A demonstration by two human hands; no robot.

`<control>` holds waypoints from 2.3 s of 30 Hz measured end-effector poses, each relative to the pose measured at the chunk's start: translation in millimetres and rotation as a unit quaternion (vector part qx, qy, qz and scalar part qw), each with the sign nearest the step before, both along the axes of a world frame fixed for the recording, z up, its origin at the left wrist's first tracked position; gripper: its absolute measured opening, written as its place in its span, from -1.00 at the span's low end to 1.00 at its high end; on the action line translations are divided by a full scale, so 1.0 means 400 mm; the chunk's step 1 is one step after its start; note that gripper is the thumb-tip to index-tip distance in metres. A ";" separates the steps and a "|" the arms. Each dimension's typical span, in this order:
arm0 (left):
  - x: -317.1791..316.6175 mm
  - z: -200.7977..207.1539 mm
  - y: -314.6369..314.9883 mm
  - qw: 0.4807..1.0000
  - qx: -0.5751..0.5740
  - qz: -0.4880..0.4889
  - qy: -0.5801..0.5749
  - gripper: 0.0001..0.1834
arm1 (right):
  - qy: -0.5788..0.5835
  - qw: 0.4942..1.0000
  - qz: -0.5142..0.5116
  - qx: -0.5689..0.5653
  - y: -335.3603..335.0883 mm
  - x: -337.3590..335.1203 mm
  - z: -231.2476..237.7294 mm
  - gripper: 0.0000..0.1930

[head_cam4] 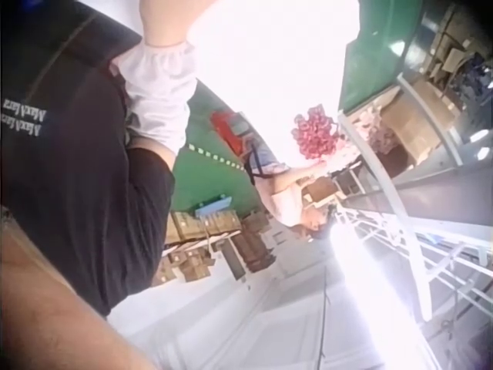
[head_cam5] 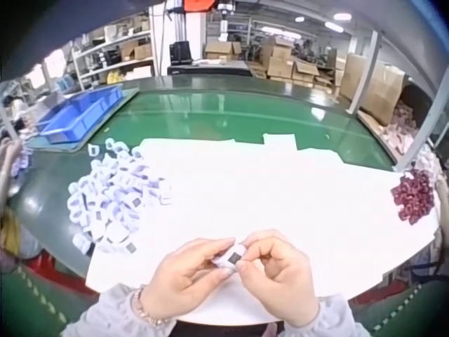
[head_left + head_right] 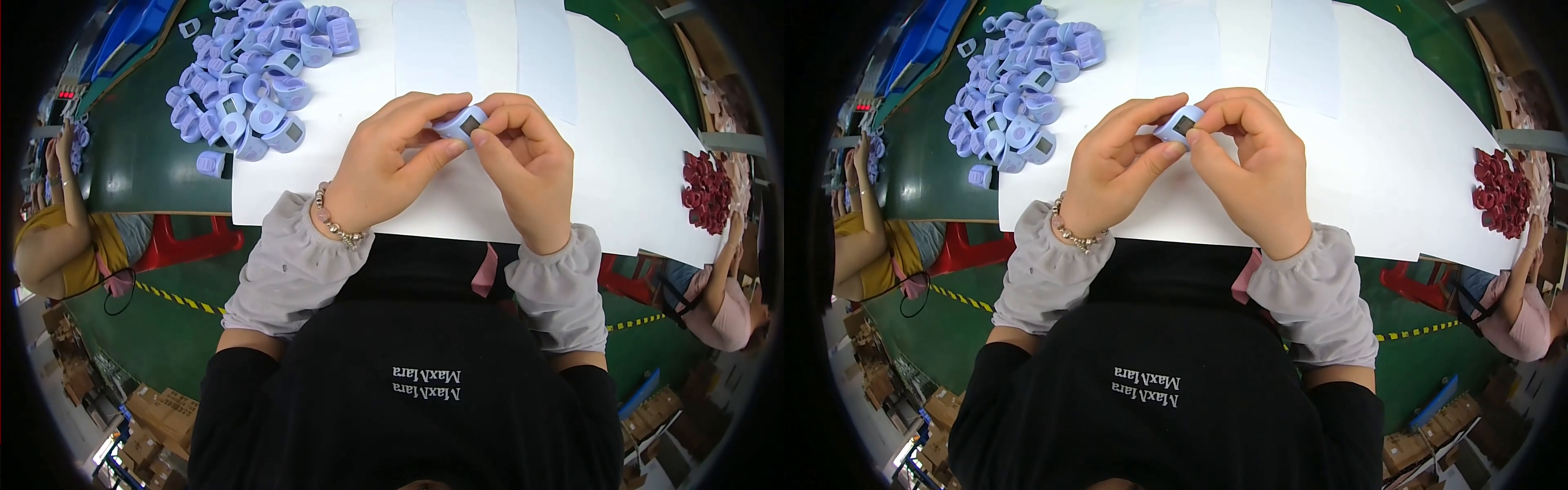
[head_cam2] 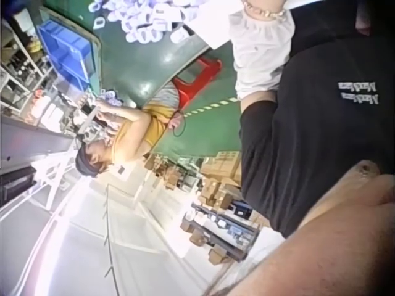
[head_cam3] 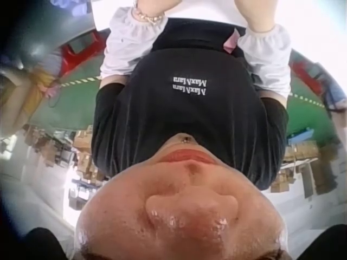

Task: Packaging small blue electronic components into individual plastic bags at a production line.

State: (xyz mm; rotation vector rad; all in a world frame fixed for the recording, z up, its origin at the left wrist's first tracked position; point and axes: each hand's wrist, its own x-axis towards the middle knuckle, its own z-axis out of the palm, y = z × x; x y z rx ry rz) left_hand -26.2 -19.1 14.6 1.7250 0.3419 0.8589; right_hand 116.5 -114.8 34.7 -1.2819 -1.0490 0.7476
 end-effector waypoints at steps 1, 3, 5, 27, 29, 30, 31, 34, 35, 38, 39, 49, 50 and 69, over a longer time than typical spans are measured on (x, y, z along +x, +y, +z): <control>-0.001 0.000 0.001 1.000 0.002 -0.003 0.003 -0.58 | -0.001 1.000 0.003 0.010 0.000 0.001 -0.003 -0.90; -0.003 -0.002 0.002 1.000 0.004 -0.006 0.005 -0.59 | 0.004 1.000 -0.008 -0.016 -0.002 -0.004 0.007 -0.86; -0.005 -0.005 0.002 0.999 -0.001 -0.038 0.003 -0.59 | 0.011 0.999 -0.018 -0.042 -0.007 -0.008 0.019 -0.82; -0.042 -0.034 0.103 0.921 0.321 0.061 0.211 -0.74 | -0.518 0.853 -0.065 0.010 0.004 0.074 -0.018 -0.78; -0.039 -0.037 0.097 0.923 0.313 0.067 0.212 -0.75 | -0.506 0.862 -0.034 0.009 0.030 0.028 -0.026 -0.79; -0.038 -0.037 0.093 0.925 0.305 0.074 0.215 -0.77 | -0.502 0.864 -0.045 0.002 0.041 0.017 -0.036 -0.81; -0.036 -0.036 0.090 0.924 0.305 0.076 0.216 -0.77 | -0.498 0.865 -0.056 -0.005 0.047 0.011 -0.041 -0.82; -0.035 -0.035 0.082 0.919 0.311 0.089 0.227 -0.79 | -0.516 0.855 -0.043 0.002 0.051 0.014 -0.045 -0.84; -0.035 -0.035 0.079 0.921 0.300 0.091 0.232 -0.80 | -0.516 0.856 -0.042 0.003 0.051 0.012 -0.046 -0.84; -0.038 -0.033 0.076 0.923 0.290 0.097 0.235 -0.81 | -0.506 0.861 -0.054 0.018 0.048 0.002 -0.050 -0.86; -0.039 -0.033 0.075 0.923 0.289 0.099 0.233 -0.81 | -0.527 0.847 -0.067 0.028 0.046 -0.005 -0.051 -0.87; -0.034 -0.034 0.068 0.921 0.296 0.102 0.231 -0.82 | -0.525 0.845 -0.082 0.054 0.030 -0.014 -0.055 -0.86; -0.033 -0.035 0.068 0.922 0.296 0.099 0.230 -0.82 | -0.525 0.845 -0.081 0.056 0.032 -0.011 -0.056 -0.86; -0.239 0.057 0.082 0.826 0.417 0.263 0.275 -0.68 | 0.005 0.997 0.036 -0.066 0.005 -0.017 0.026 -0.96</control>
